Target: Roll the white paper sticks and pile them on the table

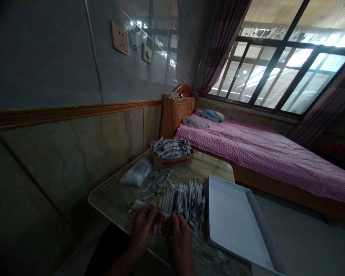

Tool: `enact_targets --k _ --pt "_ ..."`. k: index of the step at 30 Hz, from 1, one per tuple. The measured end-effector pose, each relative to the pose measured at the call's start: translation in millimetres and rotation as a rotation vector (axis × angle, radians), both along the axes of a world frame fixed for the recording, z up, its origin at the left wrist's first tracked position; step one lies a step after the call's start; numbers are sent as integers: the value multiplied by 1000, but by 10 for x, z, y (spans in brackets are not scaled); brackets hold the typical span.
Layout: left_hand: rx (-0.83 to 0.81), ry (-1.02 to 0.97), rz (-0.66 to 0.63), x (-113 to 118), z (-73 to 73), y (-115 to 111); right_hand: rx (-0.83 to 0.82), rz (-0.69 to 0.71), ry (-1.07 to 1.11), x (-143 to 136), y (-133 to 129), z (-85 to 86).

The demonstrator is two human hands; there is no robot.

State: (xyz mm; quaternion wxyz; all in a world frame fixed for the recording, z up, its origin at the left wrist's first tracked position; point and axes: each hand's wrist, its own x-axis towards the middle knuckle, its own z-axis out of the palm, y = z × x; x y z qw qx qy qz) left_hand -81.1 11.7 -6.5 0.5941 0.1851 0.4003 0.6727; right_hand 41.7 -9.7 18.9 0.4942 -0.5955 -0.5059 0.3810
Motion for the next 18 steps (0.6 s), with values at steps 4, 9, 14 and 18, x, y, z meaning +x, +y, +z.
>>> enact_targets --k 4,9,14,18 --pt "-21 1 42 -4 4 6 18 -17 -121 68 35 -1" --pt "-91 36 88 -7 33 -8 143 -2 -348 128 -3 18" --pt "-84 0 123 -24 68 -13 141 90 -683 27 -24 -14" --pt "-74 38 96 -44 80 -18 116 86 -796 -43 -3 -52"
